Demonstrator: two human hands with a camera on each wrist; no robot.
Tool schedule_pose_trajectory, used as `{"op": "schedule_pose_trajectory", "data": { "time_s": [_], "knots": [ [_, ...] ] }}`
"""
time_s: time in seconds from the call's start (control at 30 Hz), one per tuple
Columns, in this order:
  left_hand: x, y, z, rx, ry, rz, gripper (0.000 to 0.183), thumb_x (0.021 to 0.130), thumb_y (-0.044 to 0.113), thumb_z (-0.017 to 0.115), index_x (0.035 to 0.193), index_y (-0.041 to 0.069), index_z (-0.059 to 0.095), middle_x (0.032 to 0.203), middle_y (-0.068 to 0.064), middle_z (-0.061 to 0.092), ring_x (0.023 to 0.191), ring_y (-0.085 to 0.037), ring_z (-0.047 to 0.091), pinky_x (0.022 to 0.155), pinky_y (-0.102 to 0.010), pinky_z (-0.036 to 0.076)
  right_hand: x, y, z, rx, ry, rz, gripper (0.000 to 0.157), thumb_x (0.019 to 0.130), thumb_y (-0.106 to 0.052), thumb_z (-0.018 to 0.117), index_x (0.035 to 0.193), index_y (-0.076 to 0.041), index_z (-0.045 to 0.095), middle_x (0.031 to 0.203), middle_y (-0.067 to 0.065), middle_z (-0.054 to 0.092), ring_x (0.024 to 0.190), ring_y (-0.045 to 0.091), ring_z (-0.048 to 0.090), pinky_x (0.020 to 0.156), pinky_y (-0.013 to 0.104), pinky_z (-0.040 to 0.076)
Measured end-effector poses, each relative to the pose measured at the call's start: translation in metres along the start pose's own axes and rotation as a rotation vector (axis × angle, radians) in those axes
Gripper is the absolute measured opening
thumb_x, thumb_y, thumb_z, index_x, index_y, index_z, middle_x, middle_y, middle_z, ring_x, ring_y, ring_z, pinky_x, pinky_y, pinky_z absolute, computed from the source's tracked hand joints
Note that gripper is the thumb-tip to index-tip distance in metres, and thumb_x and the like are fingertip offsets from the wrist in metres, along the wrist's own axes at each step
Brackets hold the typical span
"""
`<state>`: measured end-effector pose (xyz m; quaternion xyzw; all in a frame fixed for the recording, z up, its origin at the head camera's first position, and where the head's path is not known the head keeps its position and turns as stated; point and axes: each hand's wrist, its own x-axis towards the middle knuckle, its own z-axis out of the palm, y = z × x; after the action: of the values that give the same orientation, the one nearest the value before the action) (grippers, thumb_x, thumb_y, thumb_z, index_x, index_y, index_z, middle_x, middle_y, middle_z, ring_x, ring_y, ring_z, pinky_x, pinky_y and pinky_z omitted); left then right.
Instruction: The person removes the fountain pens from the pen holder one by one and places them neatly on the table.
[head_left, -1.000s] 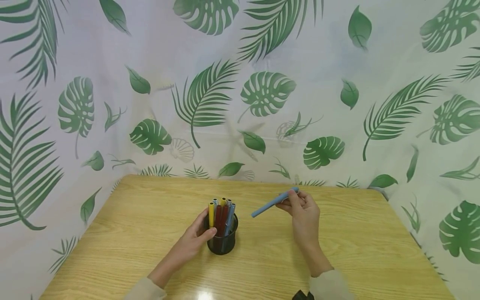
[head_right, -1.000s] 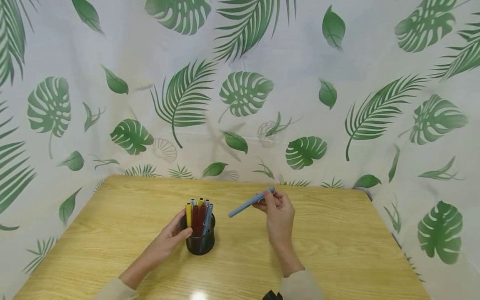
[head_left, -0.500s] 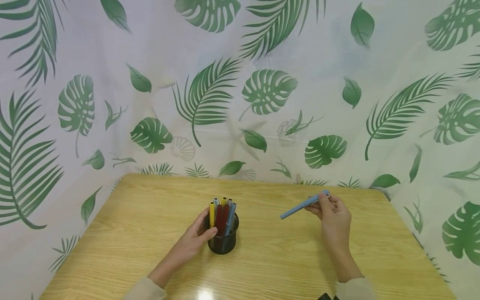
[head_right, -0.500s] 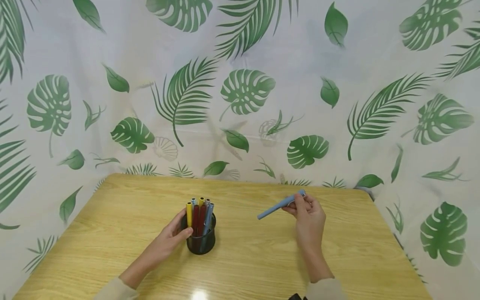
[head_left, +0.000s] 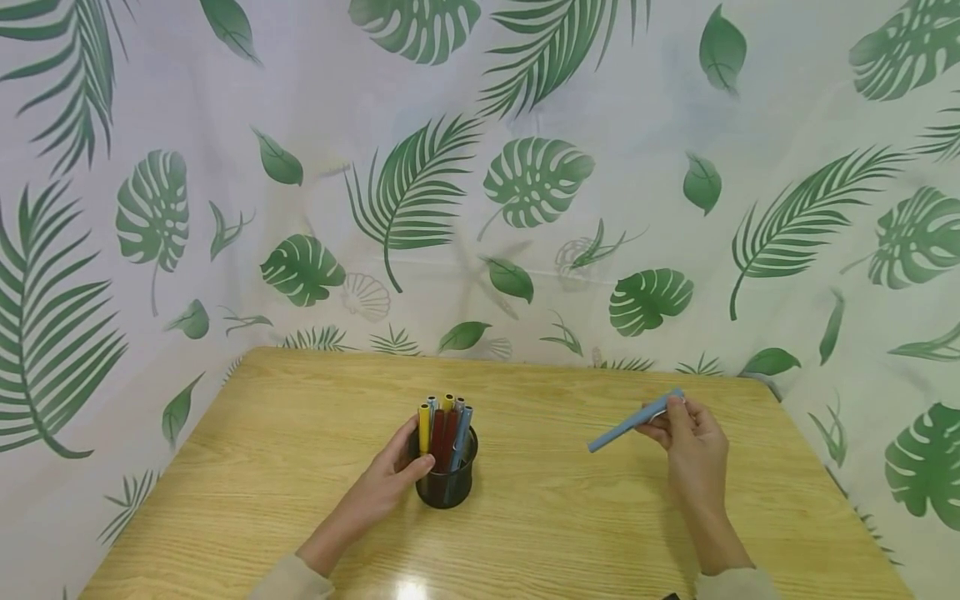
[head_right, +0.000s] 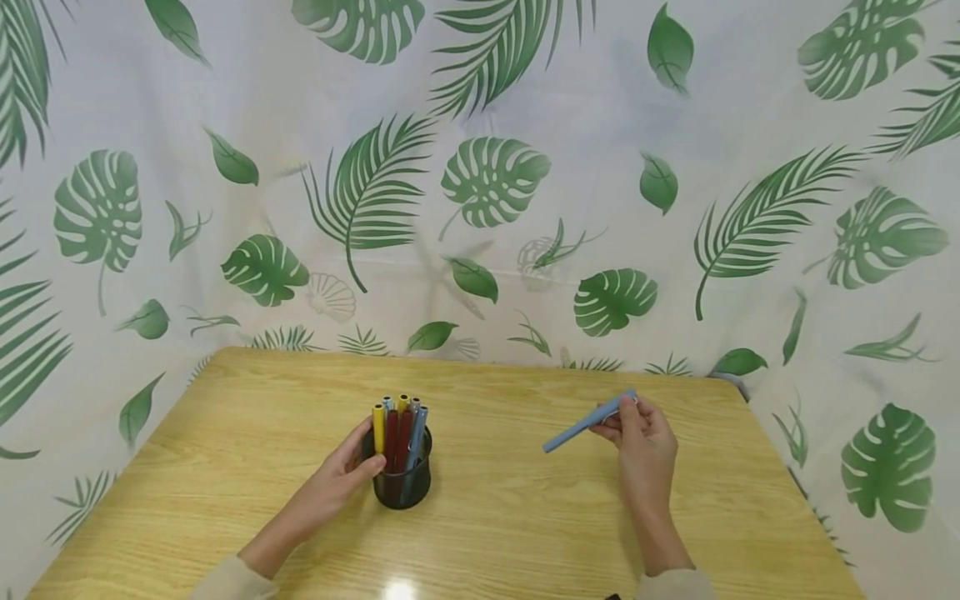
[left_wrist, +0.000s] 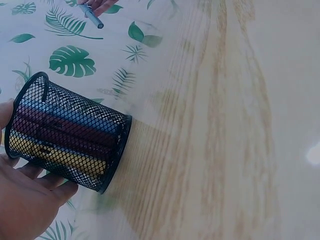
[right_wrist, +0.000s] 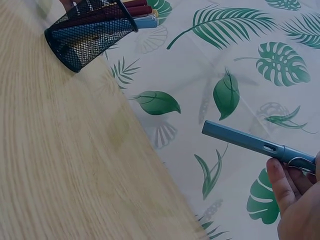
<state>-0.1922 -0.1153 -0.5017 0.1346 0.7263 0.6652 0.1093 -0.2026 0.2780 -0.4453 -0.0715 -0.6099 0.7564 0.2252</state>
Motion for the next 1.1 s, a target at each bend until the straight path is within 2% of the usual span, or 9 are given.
{"op": "schedule_pose_trajectory", "data": {
  "time_s": [0.33, 0.63, 0.83, 1.1],
  "knots": [
    [0.0, 0.0, 0.0, -0.001, 0.001, 0.003, 0.076, 0.108, 0.023, 0.058, 0.166, 0.007, 0.011, 0.169, -0.021, 0.017, 0.154, -0.037, 0.022, 0.122, -0.052, 0.022, -0.001, 0.01, 0.001, -0.033, -0.074, 0.009, 0.035, 0.108, -0.022, 0.056, 0.113, 0.013, 0.057, 0.096, 0.011, 0.072, 0.08, 0.016, 0.073, 0.078, 0.03, 0.061],
    [0.0, 0.001, 0.0, 0.001, -0.014, 0.005, 0.076, 0.108, 0.022, 0.057, 0.166, 0.007, 0.01, 0.169, -0.021, 0.017, 0.153, -0.038, 0.022, 0.121, -0.053, 0.023, -0.003, 0.016, 0.004, -0.071, -0.154, 0.044, 0.032, 0.108, -0.024, 0.055, 0.115, 0.006, 0.059, 0.098, 0.005, 0.073, 0.084, 0.015, 0.073, 0.081, 0.03, 0.06],
    [0.0, 0.002, -0.001, -0.002, -0.016, 0.009, 0.076, 0.108, 0.022, 0.057, 0.166, 0.006, 0.011, 0.169, -0.022, 0.017, 0.153, -0.038, 0.022, 0.121, -0.053, 0.023, -0.005, 0.022, 0.01, -0.102, -0.184, 0.081, 0.032, 0.108, -0.024, 0.056, 0.115, 0.007, 0.06, 0.09, 0.005, 0.073, 0.081, 0.014, 0.072, 0.08, 0.03, 0.061],
    [0.001, 0.001, -0.001, -0.007, -0.016, 0.004, 0.076, 0.108, 0.023, 0.058, 0.166, 0.008, 0.011, 0.169, -0.021, 0.017, 0.153, -0.037, 0.022, 0.122, -0.052, 0.023, -0.007, 0.032, 0.022, -0.14, -0.219, 0.133, 0.037, 0.109, -0.022, 0.054, 0.118, 0.014, 0.054, 0.084, 0.002, 0.07, 0.077, 0.013, 0.071, 0.079, 0.029, 0.061]
  ]
}}
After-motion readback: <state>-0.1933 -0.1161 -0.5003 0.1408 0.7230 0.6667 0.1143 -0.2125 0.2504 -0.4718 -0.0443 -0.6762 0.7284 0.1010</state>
